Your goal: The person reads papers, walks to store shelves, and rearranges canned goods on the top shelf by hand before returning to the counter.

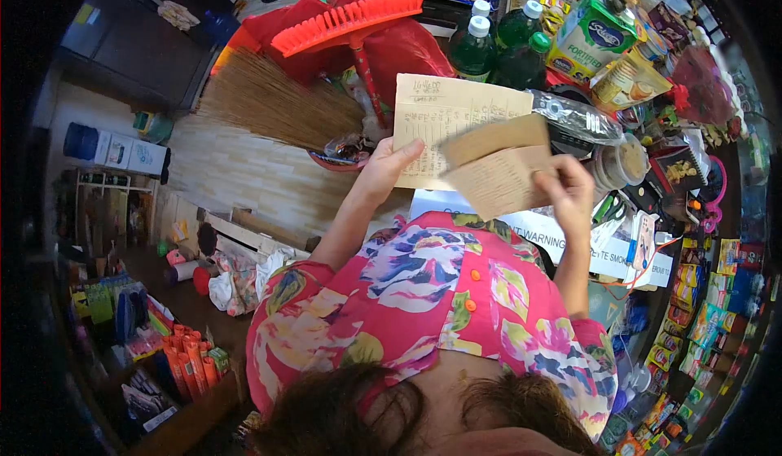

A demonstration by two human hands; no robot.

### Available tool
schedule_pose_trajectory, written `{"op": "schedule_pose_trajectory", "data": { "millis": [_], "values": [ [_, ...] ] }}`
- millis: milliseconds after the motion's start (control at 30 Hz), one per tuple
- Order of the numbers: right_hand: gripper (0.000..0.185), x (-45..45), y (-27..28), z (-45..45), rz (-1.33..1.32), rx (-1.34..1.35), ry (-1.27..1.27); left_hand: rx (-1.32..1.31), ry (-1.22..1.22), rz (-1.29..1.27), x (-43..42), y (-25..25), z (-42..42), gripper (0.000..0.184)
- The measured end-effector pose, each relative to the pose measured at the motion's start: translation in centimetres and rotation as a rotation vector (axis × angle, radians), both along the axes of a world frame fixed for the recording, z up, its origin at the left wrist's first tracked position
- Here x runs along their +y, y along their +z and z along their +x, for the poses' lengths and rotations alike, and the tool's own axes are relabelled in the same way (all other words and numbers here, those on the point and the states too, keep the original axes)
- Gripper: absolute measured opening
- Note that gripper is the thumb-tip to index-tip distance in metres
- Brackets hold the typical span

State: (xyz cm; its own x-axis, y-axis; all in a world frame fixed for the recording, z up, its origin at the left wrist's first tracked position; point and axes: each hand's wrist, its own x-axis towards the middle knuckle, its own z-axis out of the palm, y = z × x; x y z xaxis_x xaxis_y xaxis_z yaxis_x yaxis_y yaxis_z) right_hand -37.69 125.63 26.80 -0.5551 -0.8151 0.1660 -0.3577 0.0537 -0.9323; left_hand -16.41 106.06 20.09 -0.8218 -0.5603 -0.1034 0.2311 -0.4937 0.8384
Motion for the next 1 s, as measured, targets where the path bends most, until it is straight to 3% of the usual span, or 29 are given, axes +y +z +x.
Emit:
{"op": "schedule_pose_trajectory", "data": {
  "millis": [133,300,433,567,667,700,800,1000],
  "values": [
    [0.015,2.1,0.5,-1.9,-0.288,-0.300,-0.119,0.046,0.009,0.090,-0.7,-0.1,0.4,0.038],
    [0.037,2.1,0.7,-1.5,-0.541,-0.629,-0.159,0.116,0.097,0.080,0.2,0.1,-0.3,0.042],
    [0.053,1.7,-1.3,-1.2,-0.641,-0.817,0.004,0.119,0.105,-0.023,0.2,-0.1,-0.7,0.052],
    [0.034,1.7,-1.1,-1.0,-0.464,-0.621,-0.068,0.094,0.217,-0.382,-0.3,0.9,-0.8,0.059],
    [0.025,2.1,-0.5,-1.8,-0.364,-0.509,-0.022,-0.023,0.084,-0.430,-2.5,2.4,0.2,0.059],
    [0.020,1.9,-0.2,-1.8,-0.348,-0.475,-0.020,-0.045,0.044,-0.468,-3.1,3.2,0.6,0.051],
    [0.018,1.0,-0.4,-1.4,-0.295,-0.435,0.073,0.053,0.037,-0.475,-3.9,3.8,0.8,0.047],
    [0.015,-1.2,-2.5,1.3,-0.181,-0.610,0.060,0.182,0.153,-0.286,-2.5,3.3,-0.6,0.044]
  ]
}}
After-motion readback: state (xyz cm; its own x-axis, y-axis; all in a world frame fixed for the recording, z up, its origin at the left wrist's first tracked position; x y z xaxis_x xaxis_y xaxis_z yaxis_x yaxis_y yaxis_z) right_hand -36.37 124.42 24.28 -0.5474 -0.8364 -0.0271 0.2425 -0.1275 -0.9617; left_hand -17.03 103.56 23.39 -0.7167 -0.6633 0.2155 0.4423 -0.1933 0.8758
